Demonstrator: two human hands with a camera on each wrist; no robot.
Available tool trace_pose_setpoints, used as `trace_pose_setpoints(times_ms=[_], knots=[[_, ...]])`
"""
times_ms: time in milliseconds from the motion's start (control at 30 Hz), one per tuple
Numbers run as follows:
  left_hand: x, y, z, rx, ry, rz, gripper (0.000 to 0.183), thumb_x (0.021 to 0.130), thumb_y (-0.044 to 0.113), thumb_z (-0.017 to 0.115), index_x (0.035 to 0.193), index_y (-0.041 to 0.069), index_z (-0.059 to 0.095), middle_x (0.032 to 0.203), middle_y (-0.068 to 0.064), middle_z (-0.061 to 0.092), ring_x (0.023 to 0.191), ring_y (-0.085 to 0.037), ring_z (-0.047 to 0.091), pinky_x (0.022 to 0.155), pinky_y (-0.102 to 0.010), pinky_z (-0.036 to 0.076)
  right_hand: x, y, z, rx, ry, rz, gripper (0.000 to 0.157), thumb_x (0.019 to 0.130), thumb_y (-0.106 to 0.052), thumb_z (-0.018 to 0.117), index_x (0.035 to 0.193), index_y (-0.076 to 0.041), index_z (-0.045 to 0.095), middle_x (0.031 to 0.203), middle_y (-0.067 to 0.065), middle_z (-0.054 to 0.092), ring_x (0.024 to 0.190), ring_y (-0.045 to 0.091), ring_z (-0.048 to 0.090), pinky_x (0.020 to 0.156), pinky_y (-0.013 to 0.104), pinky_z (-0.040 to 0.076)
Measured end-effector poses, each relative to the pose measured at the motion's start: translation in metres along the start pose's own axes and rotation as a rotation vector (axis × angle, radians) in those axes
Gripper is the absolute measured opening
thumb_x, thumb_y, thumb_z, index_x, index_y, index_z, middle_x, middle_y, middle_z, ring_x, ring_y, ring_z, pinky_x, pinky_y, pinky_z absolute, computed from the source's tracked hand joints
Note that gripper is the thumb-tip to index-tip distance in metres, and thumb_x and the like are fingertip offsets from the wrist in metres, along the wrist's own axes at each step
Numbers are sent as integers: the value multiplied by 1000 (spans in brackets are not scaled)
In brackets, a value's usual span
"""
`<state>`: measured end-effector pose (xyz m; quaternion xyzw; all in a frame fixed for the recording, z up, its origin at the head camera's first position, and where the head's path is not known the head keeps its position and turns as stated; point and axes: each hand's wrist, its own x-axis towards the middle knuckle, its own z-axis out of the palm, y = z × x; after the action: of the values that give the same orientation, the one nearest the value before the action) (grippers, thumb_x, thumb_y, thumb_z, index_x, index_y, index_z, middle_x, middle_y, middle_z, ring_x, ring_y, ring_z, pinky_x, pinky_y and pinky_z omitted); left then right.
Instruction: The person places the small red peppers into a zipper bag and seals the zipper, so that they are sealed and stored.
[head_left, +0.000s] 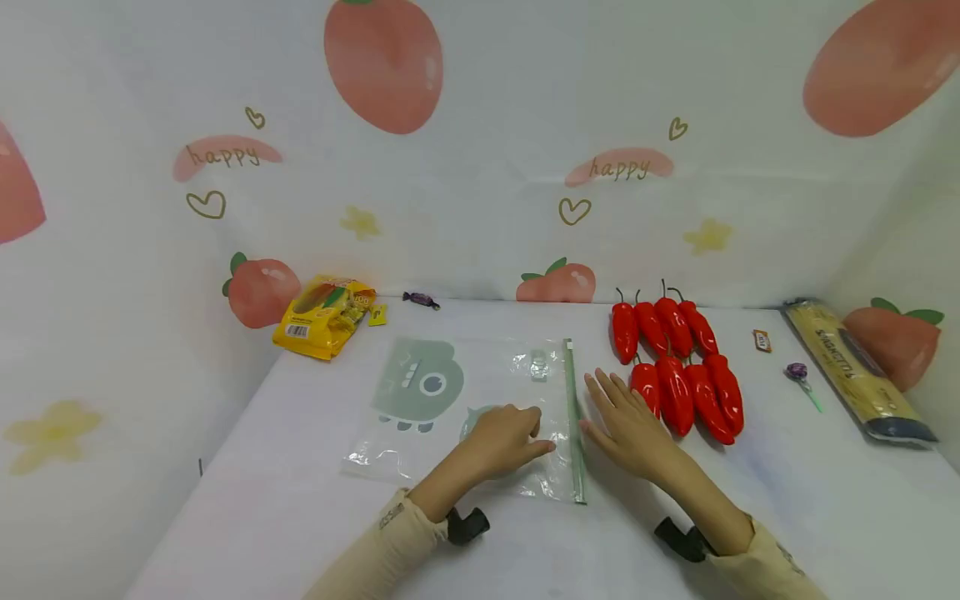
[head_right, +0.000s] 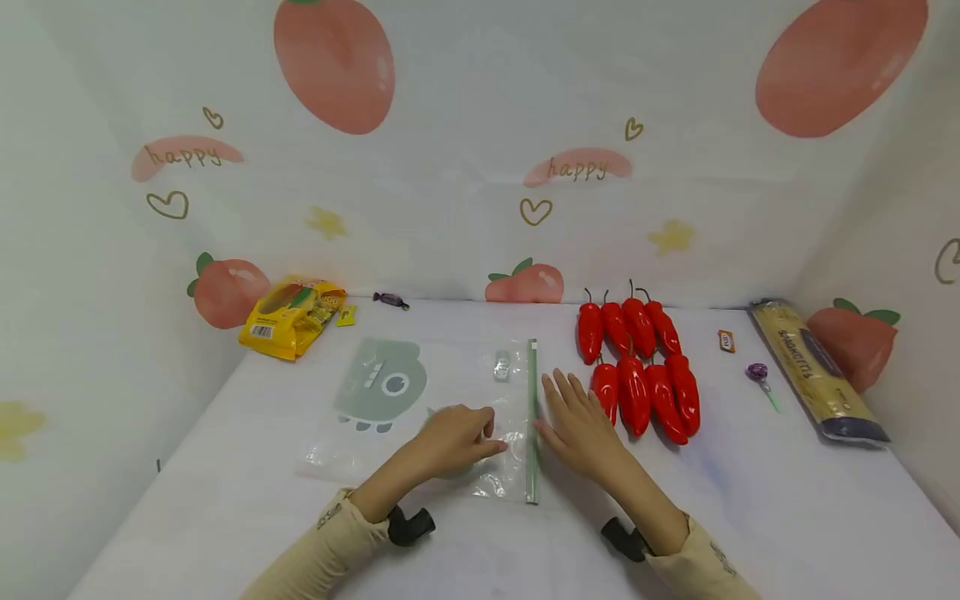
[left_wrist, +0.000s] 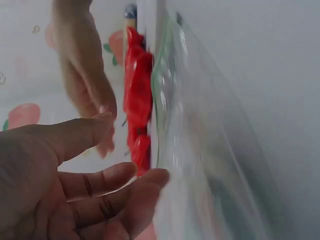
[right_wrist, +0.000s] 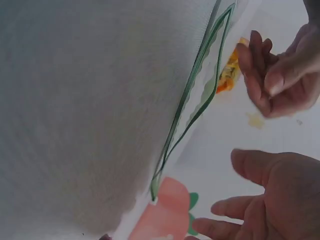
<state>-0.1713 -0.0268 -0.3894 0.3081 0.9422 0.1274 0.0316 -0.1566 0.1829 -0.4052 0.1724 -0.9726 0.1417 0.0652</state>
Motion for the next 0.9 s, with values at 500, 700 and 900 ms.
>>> trace_pose_setpoints(times_ms=[500,700,900], knots=[[53,-7,27,-147,-30,-87,39,74,45,71,67,12,52,59,5,50,54,-10,46,45,-20,34,11,-10,-7,5,-135,-21,62,87,-24,60,136,6,36,141,25,37,131,44,33,102,55,35],[56,-20,33,-286,-54,17,26,87,28,62,69,12,53,46,6,50,40,-5,46,46,-17,35,12,-5,-4,44,-218,15,62,89,-22,57,139,4,32,144,23,34,132,43,30,103,55,34],[52,-29,42,-405,-75,86,19,93,20,51,77,12,56,46,7,52,37,-1,48,47,-16,40,11,-3,1,94,-226,-8,61,90,-21,56,140,2,30,146,20,32,133,42,29,102,55,34]])
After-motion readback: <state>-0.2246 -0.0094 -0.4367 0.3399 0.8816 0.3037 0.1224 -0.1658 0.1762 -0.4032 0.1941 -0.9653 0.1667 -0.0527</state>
